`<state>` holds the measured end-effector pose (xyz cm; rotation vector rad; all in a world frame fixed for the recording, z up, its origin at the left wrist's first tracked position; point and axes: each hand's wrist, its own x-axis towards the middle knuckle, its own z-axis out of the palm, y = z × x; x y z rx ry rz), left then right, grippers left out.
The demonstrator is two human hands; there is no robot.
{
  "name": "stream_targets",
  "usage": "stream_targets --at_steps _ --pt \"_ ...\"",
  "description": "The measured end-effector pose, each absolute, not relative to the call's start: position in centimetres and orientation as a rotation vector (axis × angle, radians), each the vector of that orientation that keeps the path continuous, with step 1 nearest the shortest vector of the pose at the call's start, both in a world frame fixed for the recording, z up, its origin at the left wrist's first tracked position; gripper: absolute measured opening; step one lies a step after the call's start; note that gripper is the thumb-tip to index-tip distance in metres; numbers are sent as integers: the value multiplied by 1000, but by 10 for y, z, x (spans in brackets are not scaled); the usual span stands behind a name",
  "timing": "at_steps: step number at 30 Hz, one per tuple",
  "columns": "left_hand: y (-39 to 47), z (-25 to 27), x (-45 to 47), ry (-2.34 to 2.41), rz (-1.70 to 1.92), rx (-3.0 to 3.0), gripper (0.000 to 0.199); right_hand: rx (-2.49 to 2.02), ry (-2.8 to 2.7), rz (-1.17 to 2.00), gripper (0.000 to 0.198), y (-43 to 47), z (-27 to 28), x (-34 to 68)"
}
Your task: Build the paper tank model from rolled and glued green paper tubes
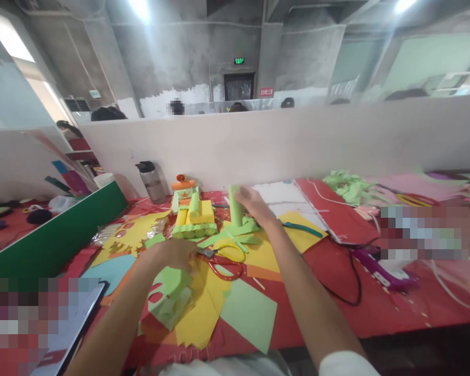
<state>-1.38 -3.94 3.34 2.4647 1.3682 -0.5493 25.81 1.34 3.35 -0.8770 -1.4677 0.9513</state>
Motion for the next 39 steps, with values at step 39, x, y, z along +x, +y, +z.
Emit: stream_targets --at_steps 39 --pt "-16 16 -75 1096 36 2216 33 -967 -1513 963 45 -5 19 242"
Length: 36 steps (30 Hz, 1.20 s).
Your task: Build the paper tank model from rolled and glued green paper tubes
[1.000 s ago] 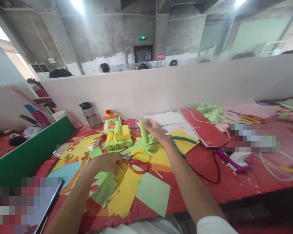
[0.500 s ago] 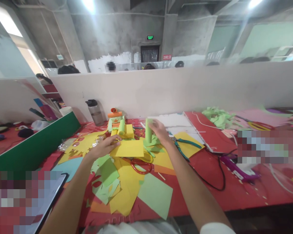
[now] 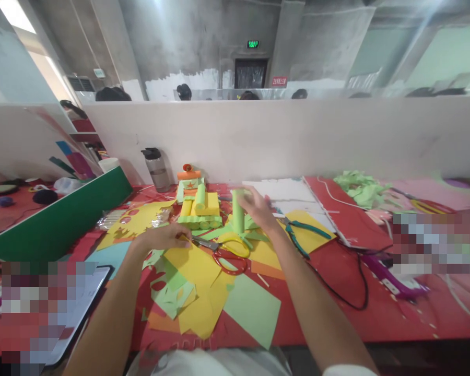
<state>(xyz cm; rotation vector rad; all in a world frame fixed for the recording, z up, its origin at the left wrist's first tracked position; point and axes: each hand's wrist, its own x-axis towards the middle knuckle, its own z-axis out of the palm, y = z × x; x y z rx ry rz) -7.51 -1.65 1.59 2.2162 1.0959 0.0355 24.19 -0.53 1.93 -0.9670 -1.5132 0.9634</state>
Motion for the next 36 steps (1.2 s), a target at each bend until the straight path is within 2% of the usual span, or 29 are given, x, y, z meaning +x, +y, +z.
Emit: stream_targets --at_steps 5,9,16,23,29,36 --pt "-15 11 -66 1220 178 2267 35 -940 -1612 977 51 -15 23 227" --pt "-17 11 -62 1312 330 2375 27 -1045 -1728 813 52 -17 22 222" --pt "-22 12 -60 1291 218 2389 29 -1211 -1608 549 42 7 15 225" --pt "-18 6 -59 1313 165 2466 30 -1322 -1762 336 39 44 31 213" --pt "-16 -2 -59 1292 160 2533 31 -1398 -1904 364 42 67 20 209" --pt "-12 -24 -65 1204 362 2661 23 -1557 -1969 574 59 66 17 215"
